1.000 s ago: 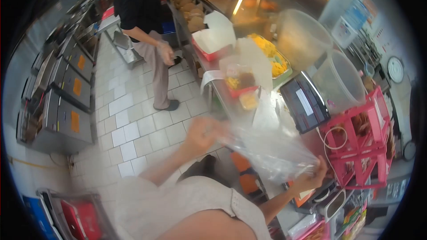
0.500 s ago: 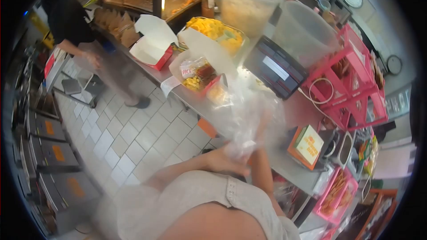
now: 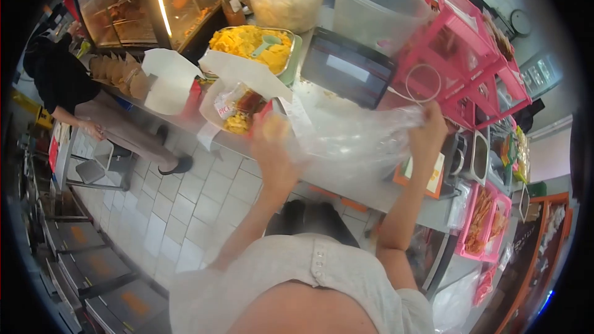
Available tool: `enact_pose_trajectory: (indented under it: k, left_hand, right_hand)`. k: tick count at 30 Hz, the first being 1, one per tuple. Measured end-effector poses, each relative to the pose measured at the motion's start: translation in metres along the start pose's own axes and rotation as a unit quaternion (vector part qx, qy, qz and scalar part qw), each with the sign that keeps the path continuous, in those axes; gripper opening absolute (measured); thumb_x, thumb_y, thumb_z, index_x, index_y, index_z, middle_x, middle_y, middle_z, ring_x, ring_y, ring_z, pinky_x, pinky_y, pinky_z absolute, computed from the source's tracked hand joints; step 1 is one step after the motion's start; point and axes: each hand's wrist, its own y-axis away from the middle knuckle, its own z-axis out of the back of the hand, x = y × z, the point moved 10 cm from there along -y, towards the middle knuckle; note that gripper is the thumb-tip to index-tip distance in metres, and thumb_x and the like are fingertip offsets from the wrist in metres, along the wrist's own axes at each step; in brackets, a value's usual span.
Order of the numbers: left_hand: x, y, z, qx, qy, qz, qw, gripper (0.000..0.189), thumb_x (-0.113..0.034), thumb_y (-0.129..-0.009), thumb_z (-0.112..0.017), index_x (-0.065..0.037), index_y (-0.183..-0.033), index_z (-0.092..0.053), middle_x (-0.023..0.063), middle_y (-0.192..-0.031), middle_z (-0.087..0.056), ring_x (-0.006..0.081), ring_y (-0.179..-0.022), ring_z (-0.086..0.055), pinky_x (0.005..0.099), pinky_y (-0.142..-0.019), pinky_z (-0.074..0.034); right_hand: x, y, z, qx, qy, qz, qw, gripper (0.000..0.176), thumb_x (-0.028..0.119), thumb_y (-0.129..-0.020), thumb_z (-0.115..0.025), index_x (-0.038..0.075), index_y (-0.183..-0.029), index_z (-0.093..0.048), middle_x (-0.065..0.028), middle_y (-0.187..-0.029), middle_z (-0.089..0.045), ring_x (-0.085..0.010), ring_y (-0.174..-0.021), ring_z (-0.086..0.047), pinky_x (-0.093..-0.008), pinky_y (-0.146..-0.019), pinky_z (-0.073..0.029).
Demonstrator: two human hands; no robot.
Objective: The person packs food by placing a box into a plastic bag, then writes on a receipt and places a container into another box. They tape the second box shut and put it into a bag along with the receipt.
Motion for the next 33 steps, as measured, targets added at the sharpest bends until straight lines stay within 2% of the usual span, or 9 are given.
enact_pose_trajectory:
  k: [4, 5, 7, 9, 16, 18, 25, 28, 33]
  left_hand:
    - [-0.065, -0.005, -0.029, 0.072, -0.005, -0.148, 0.986, 0.065, -0.021, -0.071, -0.067, -0.004, -0.122, -0.03, 0.0231, -0.121, -0.041, 0.034, -0.104, -0.045, 0.0451, -0.086, -0.033]
    - [-0.033, -0.007, -0.055, 0.185, 0.109, 0.034, 0.976, 0.058, -0.02, -0.076, -0.061, -0.005, -0.122, -0.03, 0.0191, -0.109, -0.049, 0.0297, -0.093, -0.051, 0.0403, -0.08, -0.038]
    - [0.005, 0.014, -0.089, 0.249, 0.373, 0.217, 0.867, 0.042, -0.01, -0.083, -0.049, -0.008, -0.121, -0.032, 0.0033, -0.074, -0.057, 0.0133, -0.061, -0.054, 0.0231, -0.059, -0.042]
    - [0.027, 0.032, -0.089, 0.325, 0.637, 0.421, 0.558, 0.042, -0.007, -0.079, -0.052, -0.011, -0.116, -0.034, -0.0022, -0.065, -0.049, 0.0084, -0.059, -0.048, 0.026, -0.051, -0.038]
    - [0.007, 0.017, -0.054, 0.406, 0.414, -0.002, 0.815, 0.036, -0.001, -0.068, -0.061, -0.01, -0.102, -0.055, -0.0005, -0.072, -0.046, 0.0139, -0.064, -0.051, 0.0241, -0.057, -0.042]
    - [0.02, 0.0, -0.038, 0.207, -0.159, 0.011, 0.965, 0.04, 0.002, -0.059, -0.064, -0.01, -0.096, -0.061, 0.0101, -0.096, -0.047, 0.0242, -0.073, -0.055, 0.0331, -0.063, -0.047]
    - [-0.006, -0.003, -0.046, 0.249, -0.288, -0.034, 0.924, 0.061, -0.01, -0.05, -0.075, -0.006, -0.107, -0.054, 0.0178, -0.113, -0.043, 0.0333, -0.088, -0.053, 0.0393, -0.075, -0.045]
    - [0.01, 0.018, -0.074, 0.463, -0.216, 0.055, 0.858, 0.072, -0.014, -0.051, -0.075, -0.012, -0.118, -0.046, 0.0185, -0.11, -0.046, 0.0332, -0.091, -0.054, 0.0391, -0.077, -0.045]
    - [0.024, 0.026, -0.069, 0.381, -0.147, 0.126, 0.904, 0.082, -0.021, -0.046, -0.079, -0.005, -0.119, -0.043, 0.02, -0.104, -0.052, 0.0332, -0.093, -0.053, 0.0392, -0.08, -0.043]
  right_hand:
    - [0.043, 0.015, -0.042, 0.179, -0.056, 0.097, 0.977, 0.029, -0.012, -0.054, -0.05, 0.002, -0.078, -0.041, -0.0182, -0.07, -0.049, -0.0376, -0.068, -0.05, -0.0362, -0.059, -0.041]
    - [0.052, 0.02, -0.047, 0.198, -0.043, 0.137, 0.97, 0.031, -0.01, -0.055, -0.052, 0.003, -0.08, -0.041, -0.0168, -0.074, -0.05, -0.0371, -0.071, -0.051, -0.0378, -0.059, -0.041]
    - [0.051, 0.027, -0.051, 0.201, 0.112, 0.191, 0.954, 0.039, -0.006, -0.056, -0.059, 0.007, -0.088, -0.041, -0.0129, -0.084, -0.052, -0.0335, -0.078, -0.052, -0.0415, -0.06, -0.042]
    - [0.003, 0.022, -0.06, 0.204, 0.174, 0.16, 0.95, 0.04, -0.004, -0.058, -0.061, 0.007, -0.09, -0.041, -0.0116, -0.083, -0.053, -0.0299, -0.077, -0.054, -0.0394, -0.059, -0.043]
    - [-0.074, 0.063, -0.105, 0.538, -0.371, -0.229, 0.722, 0.044, 0.003, -0.06, -0.071, 0.009, -0.094, -0.044, -0.0063, -0.081, -0.053, -0.0185, -0.082, -0.055, -0.029, -0.056, -0.042]
    - [-0.055, 0.06, -0.09, 0.542, -0.365, -0.141, 0.743, 0.043, 0.002, -0.059, -0.071, 0.009, -0.092, -0.044, -0.0074, -0.085, -0.051, -0.0184, -0.085, -0.054, -0.0296, -0.06, -0.043]
    - [-0.048, 0.012, -0.026, 0.295, 0.346, 0.159, 0.876, 0.087, 0.007, -0.054, -0.073, 0.015, -0.129, -0.028, -0.0153, -0.121, -0.036, -0.0267, -0.107, -0.045, -0.0341, -0.09, -0.037]
    - [-0.065, -0.002, -0.035, 0.477, -0.163, 0.165, 0.848, 0.106, 0.022, -0.054, -0.077, 0.021, -0.137, -0.011, -0.017, -0.135, -0.024, -0.0349, -0.123, -0.028, -0.0378, -0.098, -0.03]
    - [-0.105, 0.05, -0.03, 0.52, -0.019, 0.253, 0.816, 0.12, 0.042, -0.044, -0.079, 0.011, -0.137, -0.009, -0.0202, -0.137, -0.018, -0.0377, -0.126, -0.02, -0.0464, -0.101, -0.023]
